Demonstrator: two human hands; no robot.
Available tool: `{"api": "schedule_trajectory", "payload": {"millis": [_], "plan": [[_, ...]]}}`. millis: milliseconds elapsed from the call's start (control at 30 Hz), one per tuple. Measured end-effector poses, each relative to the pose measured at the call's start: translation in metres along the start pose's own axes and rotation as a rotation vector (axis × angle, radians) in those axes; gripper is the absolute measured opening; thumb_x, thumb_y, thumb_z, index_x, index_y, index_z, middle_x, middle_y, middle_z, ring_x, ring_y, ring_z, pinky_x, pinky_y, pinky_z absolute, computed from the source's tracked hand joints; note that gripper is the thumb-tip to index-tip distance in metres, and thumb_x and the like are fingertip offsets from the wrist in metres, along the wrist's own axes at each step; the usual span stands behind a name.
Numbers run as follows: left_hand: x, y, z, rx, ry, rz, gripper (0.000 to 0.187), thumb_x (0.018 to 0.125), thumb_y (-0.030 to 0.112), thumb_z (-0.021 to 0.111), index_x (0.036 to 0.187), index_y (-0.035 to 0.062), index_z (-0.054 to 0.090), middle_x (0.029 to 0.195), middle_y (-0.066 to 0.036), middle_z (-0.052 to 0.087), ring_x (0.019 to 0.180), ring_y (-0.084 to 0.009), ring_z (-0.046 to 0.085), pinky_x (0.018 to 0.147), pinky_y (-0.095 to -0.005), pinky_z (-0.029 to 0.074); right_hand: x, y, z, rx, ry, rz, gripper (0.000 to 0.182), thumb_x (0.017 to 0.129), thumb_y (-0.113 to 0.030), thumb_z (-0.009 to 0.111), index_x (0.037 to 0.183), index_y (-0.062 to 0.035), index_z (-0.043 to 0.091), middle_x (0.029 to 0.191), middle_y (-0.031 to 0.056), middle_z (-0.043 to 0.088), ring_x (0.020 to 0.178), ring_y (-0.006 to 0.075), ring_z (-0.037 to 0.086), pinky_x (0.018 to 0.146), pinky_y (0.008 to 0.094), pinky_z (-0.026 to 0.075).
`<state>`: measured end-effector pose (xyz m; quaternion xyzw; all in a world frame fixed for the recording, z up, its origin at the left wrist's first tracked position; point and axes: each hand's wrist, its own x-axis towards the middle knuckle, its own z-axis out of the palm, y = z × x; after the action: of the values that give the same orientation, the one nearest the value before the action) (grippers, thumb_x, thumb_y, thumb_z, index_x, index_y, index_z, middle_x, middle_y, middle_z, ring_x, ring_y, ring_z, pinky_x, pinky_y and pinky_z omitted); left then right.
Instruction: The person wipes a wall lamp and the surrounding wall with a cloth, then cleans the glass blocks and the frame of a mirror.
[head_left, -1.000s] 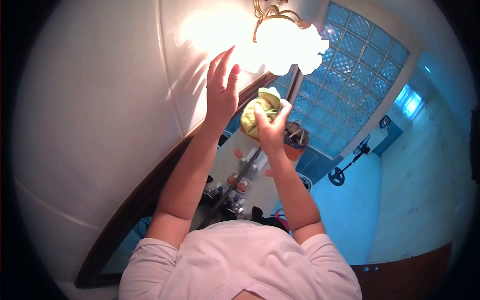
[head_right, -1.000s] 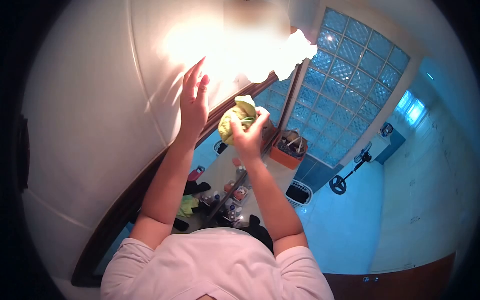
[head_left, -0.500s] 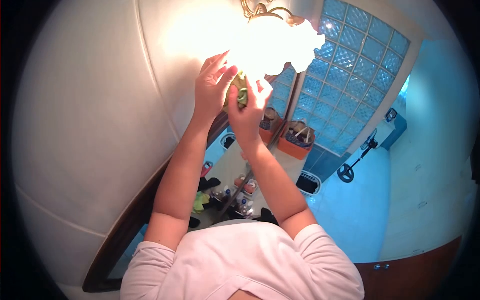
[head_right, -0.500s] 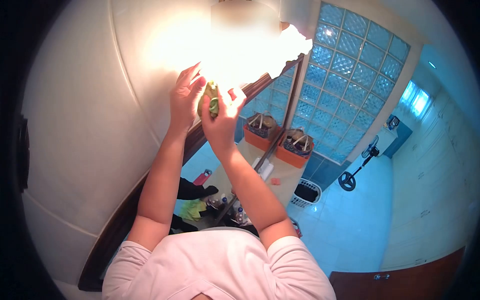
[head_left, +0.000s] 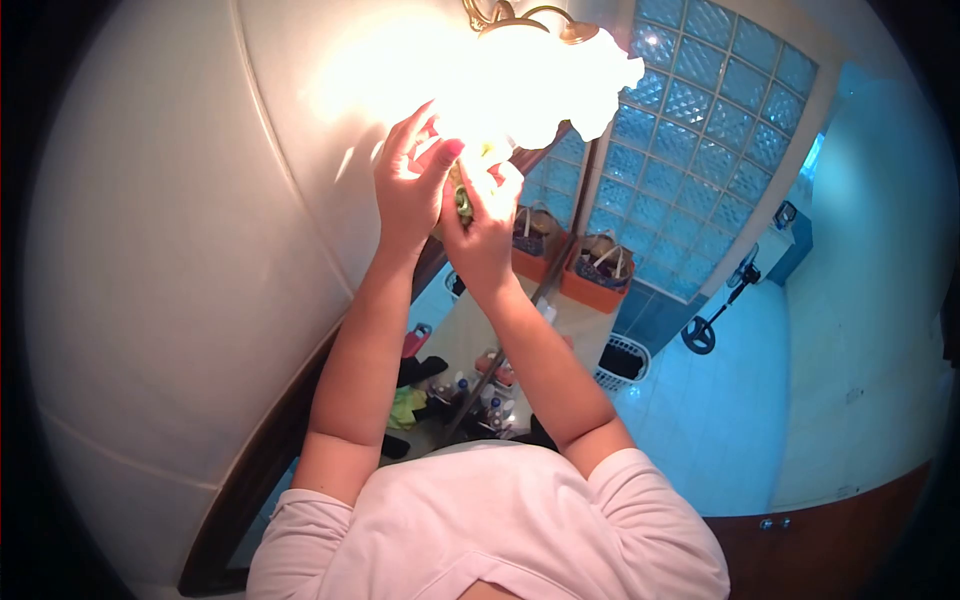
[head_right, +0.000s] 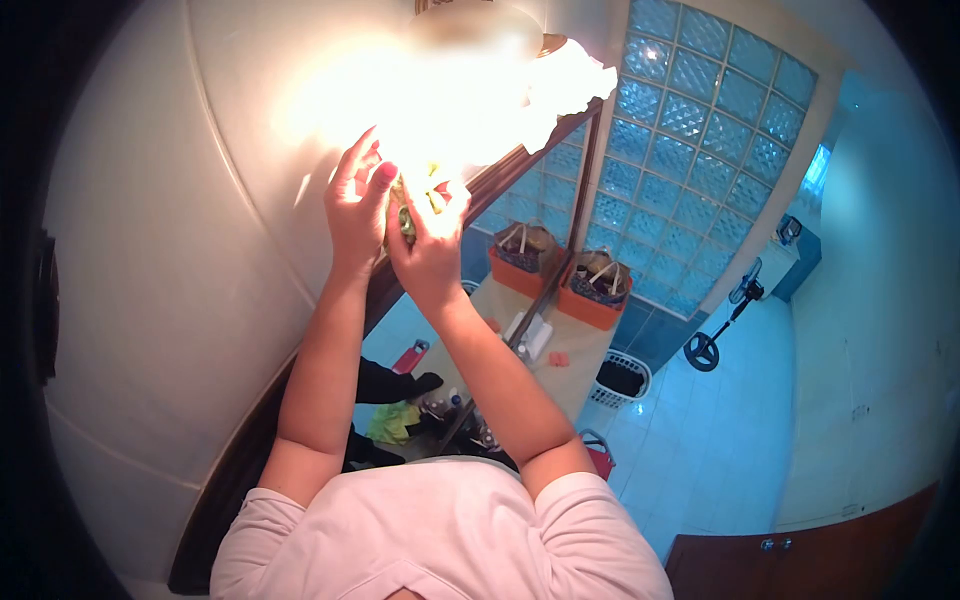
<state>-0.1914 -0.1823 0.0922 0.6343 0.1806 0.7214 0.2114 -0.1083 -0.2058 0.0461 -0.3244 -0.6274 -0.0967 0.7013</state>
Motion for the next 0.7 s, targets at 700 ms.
{"api": "schedule_trajectory", "payload": {"millis": [700], "plan": [[-0.004, 0.003, 0.008, 0.109, 0.096, 0.041, 0.061, 0.077, 0.035, 0.073, 0.124, 0.0026, 0.051, 0.111, -0.015, 0.057, 0.105, -0.0219, 0.054, 0.094, -0.0349, 0.042, 0.020, 0.046, -0.069, -0.254, -0.069, 0.025, 0.081, 0.066, -0.010, 0.069, 0.139, -0.0114, 0.034, 0.116, 0.0254, 0.035, 0.110, 0.0403, 0.038, 0.094, 0.0470, 0.035]]}}
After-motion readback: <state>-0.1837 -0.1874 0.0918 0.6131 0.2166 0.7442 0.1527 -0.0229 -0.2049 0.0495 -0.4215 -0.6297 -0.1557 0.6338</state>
